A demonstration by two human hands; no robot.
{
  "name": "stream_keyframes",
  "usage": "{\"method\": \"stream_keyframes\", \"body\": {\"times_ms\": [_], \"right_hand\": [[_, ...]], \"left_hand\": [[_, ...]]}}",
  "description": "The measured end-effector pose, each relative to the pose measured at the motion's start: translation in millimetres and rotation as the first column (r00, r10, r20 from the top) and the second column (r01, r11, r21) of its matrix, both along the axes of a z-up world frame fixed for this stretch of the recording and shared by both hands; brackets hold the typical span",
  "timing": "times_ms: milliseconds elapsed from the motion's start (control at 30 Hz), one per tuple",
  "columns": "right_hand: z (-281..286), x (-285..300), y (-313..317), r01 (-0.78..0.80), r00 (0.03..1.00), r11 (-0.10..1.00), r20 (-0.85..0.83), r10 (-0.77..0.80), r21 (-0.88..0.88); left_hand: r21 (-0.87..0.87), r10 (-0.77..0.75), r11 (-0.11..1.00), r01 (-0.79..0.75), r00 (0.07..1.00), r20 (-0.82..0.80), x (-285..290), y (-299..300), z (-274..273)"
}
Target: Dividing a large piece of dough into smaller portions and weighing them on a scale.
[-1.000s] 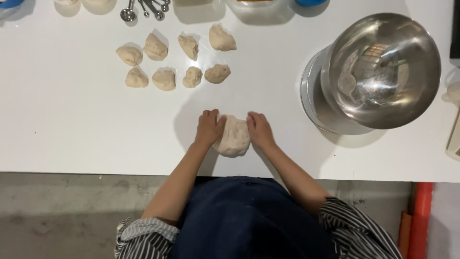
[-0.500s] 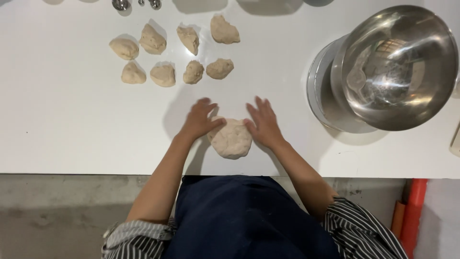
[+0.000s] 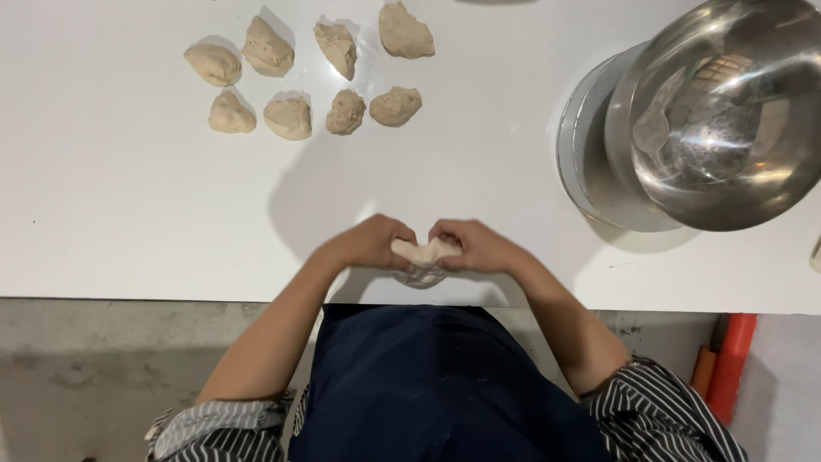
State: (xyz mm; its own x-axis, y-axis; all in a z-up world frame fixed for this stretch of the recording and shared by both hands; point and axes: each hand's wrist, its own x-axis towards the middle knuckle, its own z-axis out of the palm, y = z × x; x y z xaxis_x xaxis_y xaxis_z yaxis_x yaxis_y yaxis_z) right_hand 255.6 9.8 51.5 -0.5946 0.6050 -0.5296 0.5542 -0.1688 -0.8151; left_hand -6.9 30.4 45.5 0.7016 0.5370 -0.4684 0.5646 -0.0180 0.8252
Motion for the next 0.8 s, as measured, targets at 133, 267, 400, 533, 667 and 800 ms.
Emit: {"method": "stream_keyframes", "body": {"times_ms": [133, 267, 400, 533, 667, 800], "right_hand": [[-34.8, 2.4, 43.6, 0.088, 0.99, 0.994, -0.103, -0.094, -0.068], [-38.9, -7.9, 55.7, 0.147, 0.983, 0.972, 0.082, -0.164, 0.181], [-30.4, -5.9, -16.0, 0.042, 0.998, 0.742, 0.004, -0.059, 0.669], [-47.0, 8.1, -87.0, -0.119, 0.992, 0.601, 0.114, 0.047, 0.791], [-67.7, 11.5, -96.0, -0.287, 0.953, 0.571, 0.287, 0.094, 0.769], [-47.9, 12.7, -64.8, -0.339, 0.921, 0.653, 0.38, 0.084, 0.677]], "left_hand": [[-0.18, 0.115, 0.974, -0.136, 0.985, -0.126, -5.5, 41.1, -24.4], [0.213, 0.236, 0.955, -0.205, 0.963, -0.129, -1.7, 42.9, -37.7], [0.632, 0.238, 0.767, -0.111, 0.964, -0.119, -3.6, -26.2, -35.6], [0.815, 0.149, 0.578, 0.029, 0.979, -0.14, -15.7, -103.8, -54.8], [0.753, 0.093, 0.648, 0.117, 0.969, -0.231, -19.0, -119.1, -57.4], [0.732, 0.191, 0.663, 0.159, 0.909, -0.371, -20.5, -86.9, -37.1]]}}
